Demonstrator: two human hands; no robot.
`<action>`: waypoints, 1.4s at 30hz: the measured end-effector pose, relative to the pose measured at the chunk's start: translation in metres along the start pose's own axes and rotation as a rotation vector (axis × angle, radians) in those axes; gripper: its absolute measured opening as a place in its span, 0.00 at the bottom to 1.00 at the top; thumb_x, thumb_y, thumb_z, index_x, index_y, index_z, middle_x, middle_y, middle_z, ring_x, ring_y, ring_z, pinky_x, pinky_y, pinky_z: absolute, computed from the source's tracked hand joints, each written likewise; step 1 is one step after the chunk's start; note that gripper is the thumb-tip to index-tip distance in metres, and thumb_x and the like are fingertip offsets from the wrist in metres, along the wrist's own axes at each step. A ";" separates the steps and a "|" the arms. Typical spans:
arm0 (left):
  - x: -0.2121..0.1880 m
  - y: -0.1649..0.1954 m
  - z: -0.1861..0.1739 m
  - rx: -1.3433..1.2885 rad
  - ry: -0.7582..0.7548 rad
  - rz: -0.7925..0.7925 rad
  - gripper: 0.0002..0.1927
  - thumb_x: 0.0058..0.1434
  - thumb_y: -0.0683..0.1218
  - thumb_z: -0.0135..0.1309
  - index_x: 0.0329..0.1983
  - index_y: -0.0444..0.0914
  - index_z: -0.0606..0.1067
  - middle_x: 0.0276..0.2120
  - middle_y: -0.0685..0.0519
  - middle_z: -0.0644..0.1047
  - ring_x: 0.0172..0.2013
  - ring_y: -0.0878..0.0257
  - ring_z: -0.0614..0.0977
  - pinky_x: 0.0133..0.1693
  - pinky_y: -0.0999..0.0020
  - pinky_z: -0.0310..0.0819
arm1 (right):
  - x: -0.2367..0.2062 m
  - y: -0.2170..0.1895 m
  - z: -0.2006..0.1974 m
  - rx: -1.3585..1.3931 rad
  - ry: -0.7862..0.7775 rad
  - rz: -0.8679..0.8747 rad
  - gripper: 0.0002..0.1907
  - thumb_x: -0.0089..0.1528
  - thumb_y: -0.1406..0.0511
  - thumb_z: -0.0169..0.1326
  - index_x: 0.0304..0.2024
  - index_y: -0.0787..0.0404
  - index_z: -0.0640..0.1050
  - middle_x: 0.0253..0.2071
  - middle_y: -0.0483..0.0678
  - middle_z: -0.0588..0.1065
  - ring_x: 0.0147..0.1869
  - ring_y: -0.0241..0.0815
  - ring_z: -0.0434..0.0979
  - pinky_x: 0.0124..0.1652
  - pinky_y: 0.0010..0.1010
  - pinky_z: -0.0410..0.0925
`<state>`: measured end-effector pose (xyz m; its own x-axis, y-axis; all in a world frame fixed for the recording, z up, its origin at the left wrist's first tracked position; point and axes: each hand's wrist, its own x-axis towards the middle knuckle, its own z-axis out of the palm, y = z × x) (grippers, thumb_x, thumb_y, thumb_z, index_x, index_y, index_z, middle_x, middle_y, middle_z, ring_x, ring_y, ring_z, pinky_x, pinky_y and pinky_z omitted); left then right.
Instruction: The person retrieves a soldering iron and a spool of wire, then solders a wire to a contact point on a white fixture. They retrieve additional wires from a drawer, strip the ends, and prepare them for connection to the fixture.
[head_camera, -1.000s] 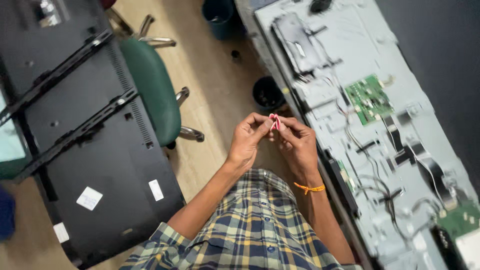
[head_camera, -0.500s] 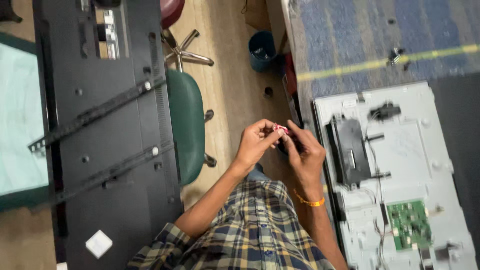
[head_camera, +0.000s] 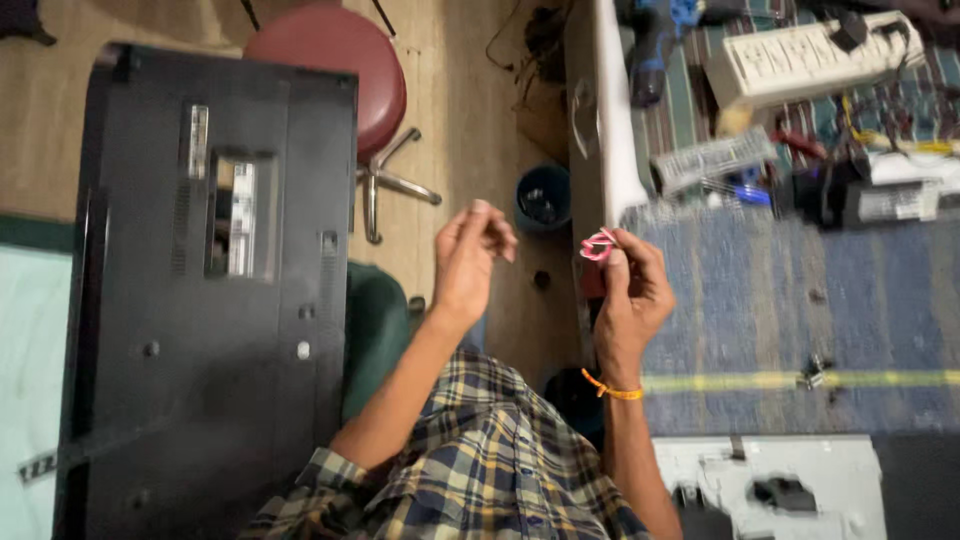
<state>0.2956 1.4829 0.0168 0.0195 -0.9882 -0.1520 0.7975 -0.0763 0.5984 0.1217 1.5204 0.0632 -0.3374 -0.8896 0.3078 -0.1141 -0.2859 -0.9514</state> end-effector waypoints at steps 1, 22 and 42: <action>0.027 0.008 0.000 0.126 -0.060 -0.025 0.15 0.72 0.51 0.52 0.43 0.34 0.77 0.34 0.52 0.79 0.33 0.64 0.81 0.33 0.70 0.75 | 0.028 0.013 0.015 -0.018 -0.078 -0.065 0.10 0.73 0.74 0.52 0.56 0.68 0.78 0.51 0.48 0.75 0.55 0.35 0.77 0.56 0.24 0.70; 0.539 0.121 0.025 0.059 -0.056 -0.056 0.10 0.70 0.43 0.55 0.50 0.32 0.79 0.40 0.53 0.80 0.40 0.68 0.78 0.43 0.71 0.71 | 0.470 0.168 0.338 0.448 -0.219 0.387 0.13 0.68 0.72 0.57 0.55 0.71 0.77 0.46 0.50 0.79 0.47 0.36 0.78 0.50 0.27 0.72; 0.972 0.081 0.097 0.268 -0.287 -0.347 0.06 0.70 0.43 0.57 0.46 0.35 0.75 0.40 0.56 0.78 0.40 0.70 0.76 0.42 0.73 0.70 | 0.807 0.322 0.427 0.530 0.336 0.383 0.14 0.69 0.70 0.54 0.56 0.67 0.77 0.40 0.47 0.79 0.39 0.30 0.74 0.41 0.22 0.69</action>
<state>0.3202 0.5028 -0.0061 -0.4148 -0.8923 -0.1779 0.5449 -0.4002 0.7369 0.2118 0.5582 0.0027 -0.5409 -0.8288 -0.1430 0.5079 -0.1864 -0.8410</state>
